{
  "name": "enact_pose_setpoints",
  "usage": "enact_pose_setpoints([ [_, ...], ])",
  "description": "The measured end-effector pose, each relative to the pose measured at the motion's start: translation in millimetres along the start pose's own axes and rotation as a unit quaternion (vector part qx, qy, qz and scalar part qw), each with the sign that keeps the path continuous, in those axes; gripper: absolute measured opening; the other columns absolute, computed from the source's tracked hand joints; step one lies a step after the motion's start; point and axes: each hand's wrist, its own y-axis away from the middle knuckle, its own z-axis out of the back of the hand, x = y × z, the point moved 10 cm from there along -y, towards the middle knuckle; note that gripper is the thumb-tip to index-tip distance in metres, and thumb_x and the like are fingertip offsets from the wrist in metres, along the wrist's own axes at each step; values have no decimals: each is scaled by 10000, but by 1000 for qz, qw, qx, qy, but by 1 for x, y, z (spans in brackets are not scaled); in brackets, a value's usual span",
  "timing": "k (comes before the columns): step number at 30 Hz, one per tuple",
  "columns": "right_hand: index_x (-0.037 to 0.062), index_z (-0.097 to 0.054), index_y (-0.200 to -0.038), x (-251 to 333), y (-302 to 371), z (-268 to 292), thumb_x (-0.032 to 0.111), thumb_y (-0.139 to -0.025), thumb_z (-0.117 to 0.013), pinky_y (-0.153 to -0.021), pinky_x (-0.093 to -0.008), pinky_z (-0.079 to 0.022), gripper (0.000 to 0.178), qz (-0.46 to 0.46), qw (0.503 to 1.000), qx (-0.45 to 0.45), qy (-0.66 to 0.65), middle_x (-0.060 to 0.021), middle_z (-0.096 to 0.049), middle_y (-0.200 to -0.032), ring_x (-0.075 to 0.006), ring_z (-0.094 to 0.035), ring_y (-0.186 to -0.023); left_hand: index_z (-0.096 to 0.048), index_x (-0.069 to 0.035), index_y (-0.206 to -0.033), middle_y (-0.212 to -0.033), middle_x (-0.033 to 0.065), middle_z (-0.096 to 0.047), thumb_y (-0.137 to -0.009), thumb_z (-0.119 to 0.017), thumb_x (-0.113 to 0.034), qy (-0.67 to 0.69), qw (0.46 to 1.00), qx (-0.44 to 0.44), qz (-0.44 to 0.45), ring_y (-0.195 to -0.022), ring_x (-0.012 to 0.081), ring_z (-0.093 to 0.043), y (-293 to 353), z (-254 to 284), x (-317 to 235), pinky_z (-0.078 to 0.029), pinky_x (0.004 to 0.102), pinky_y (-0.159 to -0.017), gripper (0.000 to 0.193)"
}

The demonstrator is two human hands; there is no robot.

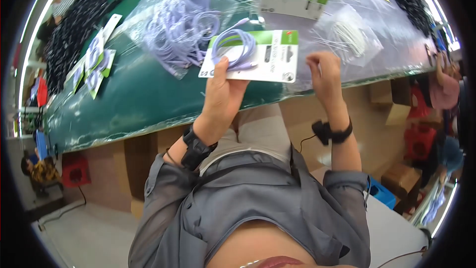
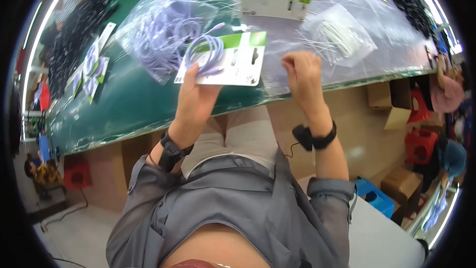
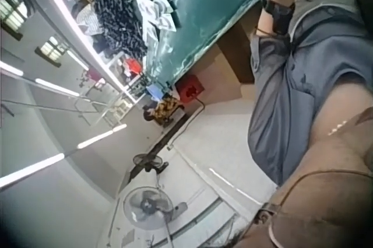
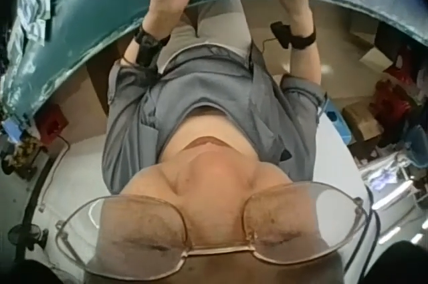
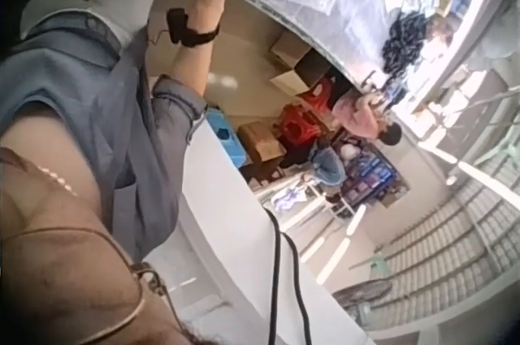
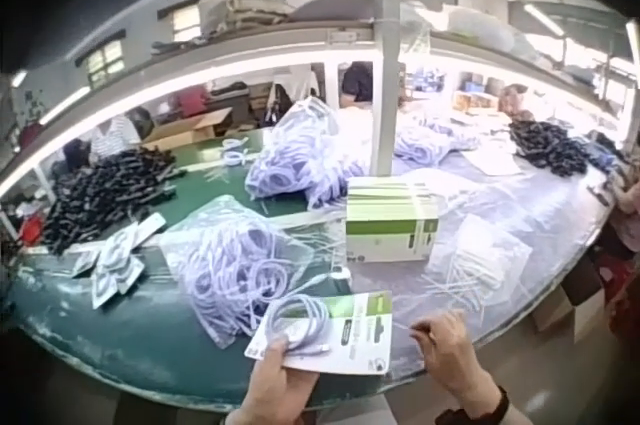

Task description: The person packages a cable by placing it onto a cardboard backing and threading two plastic ties through the holes by hand. They pull the ties tight, turn the package over to inspect it, and place the finished item onto the table.

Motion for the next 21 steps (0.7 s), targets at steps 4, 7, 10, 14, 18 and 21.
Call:
enact_pose_setpoints([
  [4, 47, -619, -856, 44, 26, -25, -52, -742, -661, -747, -338, -415, 157, -57, 990, 33, -128, -77, -608, -809, -239, -557, -773, -429, -93, -1305, -1245, 101, -552, -967, -447, -233, 37, 999, 1, 3, -1165, 223, -522, -8, -7, -6, -426, 432, -979, 367],
  [7, 54, -620, -837, 55, 30, -42, -38, -742, -671, -751, -330, -403, 142, -88, 980, 20, -179, -61, -605, -782, -218, -557, -753, -436, -104, -1293, -1246, 92, -553, -967, -445, -249, 59, 997, -23, 33, -1156, 216, -521, -11, 1, -3, -416, 430, -970, 358],
  [10, 72, -621, -829, 61, 29, -45, -20, -732, -684, -769, -329, -379, 147, -93, 977, -10, -189, -38, -597, -754, -209, -555, -747, -443, -111, -1281, -1240, 86, -558, -967, -445, -261, 73, 995, -33, 51, -1145, 210, -523, -10, 2, 2, -411, 427, -958, 348],
  [14, 47, -623, -827, 72, 21, -46, -37, -748, -675, -727, -312, -417, 127, -71, 984, -1, -162, -62, -616, -789, -197, -558, -737, -448, -109, -1268, -1220, 82, -568, -970, -444, -265, 82, 994, -30, 59, -1133, 204, -526, -9, -1, 7, -412, 420, -945, 336],
  [18, 50, -625, -829, 72, 19, -49, -37, -750, -672, -723, -310, -419, 126, -86, 980, -7, -177, -58, -615, -781, -199, -556, -727, -455, -87, -1256, -1215, 92, -569, -976, -432, -255, 93, 993, -29, 64, -1132, 215, -522, -6, -3, 12, -409, 430, -947, 328],
  [21, 53, -629, -834, 74, 18, -52, -33, -750, -672, -728, -313, -420, 129, -98, 978, -2, -183, -59, -616, -778, -202, -558, -737, -472, -53, -1231, -1226, 118, -560, -978, -419, -240, 108, 992, -36, 61, -1124, 243, -518, -6, -2, 12, -397, 452, -951, 319],
])
